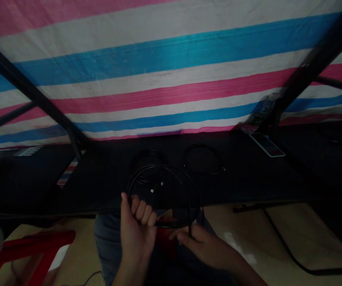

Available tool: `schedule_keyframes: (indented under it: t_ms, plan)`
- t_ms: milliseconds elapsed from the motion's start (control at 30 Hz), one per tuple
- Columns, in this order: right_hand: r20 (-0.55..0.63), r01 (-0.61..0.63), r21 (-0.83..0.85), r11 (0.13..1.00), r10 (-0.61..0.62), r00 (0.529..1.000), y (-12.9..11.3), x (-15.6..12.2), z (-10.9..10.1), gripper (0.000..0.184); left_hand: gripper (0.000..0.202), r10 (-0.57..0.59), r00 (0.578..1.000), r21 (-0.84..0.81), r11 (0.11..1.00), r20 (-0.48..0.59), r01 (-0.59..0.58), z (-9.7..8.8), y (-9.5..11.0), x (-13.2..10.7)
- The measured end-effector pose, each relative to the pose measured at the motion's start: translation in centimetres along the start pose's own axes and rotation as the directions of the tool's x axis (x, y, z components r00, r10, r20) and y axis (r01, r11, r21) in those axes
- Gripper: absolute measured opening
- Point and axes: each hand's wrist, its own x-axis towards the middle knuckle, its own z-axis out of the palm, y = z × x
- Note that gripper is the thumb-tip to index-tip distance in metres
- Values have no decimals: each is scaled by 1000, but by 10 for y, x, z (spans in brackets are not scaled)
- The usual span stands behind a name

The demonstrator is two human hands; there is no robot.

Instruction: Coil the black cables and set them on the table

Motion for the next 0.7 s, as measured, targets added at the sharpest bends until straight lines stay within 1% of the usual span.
schedule_keyframes:
  t_ms: [100,167,233,267,367,433,467,533,567,633,667,700]
  plan:
    - [-113,124,132,983,-110,988,-4,4,8,55,56,20,999,-43,999,-31,-21,-4,-14,-5]
    - [-169,200,210,957,-166,972,-2,7,13,58,56,58,998,-59,996,-38,-60,-9,-20,-7]
    - [-240,256,263,930,-194,951,0,9,19,52,56,86,996,-46,995,-15,-86,-17,-26,-8]
    - [-299,285,282,916,-199,933,0,11,21,48,56,91,996,-28,995,4,-91,-21,-29,-8]
    - [-464,395,330,857,-218,859,-2,17,25,40,54,73,996,68,995,42,-76,-36,-40,-6]
    - [-509,464,379,801,-239,827,-4,21,22,37,49,38,996,150,988,77,-49,-44,-44,-4]
    - [-513,484,406,775,-245,823,-4,22,18,36,48,17,995,194,980,97,-35,-47,-44,-1]
    - [-497,482,443,756,-241,834,-6,22,6,37,47,-12,992,278,960,124,-24,-50,-39,5]
    - [-473,452,441,776,-227,851,-7,20,-1,38,48,-6,992,317,948,127,-35,-50,-35,9]
    - [-414,340,349,873,-182,892,-9,16,-14,39,50,34,991,413,907,131,-86,-51,-24,15]
    - [-383,269,253,929,-159,910,-11,13,-20,37,52,54,987,482,868,150,-121,-50,-19,18]
    - [-346,195,137,971,-137,928,-13,10,-24,35,53,67,981,563,811,184,-161,-50,-15,18]
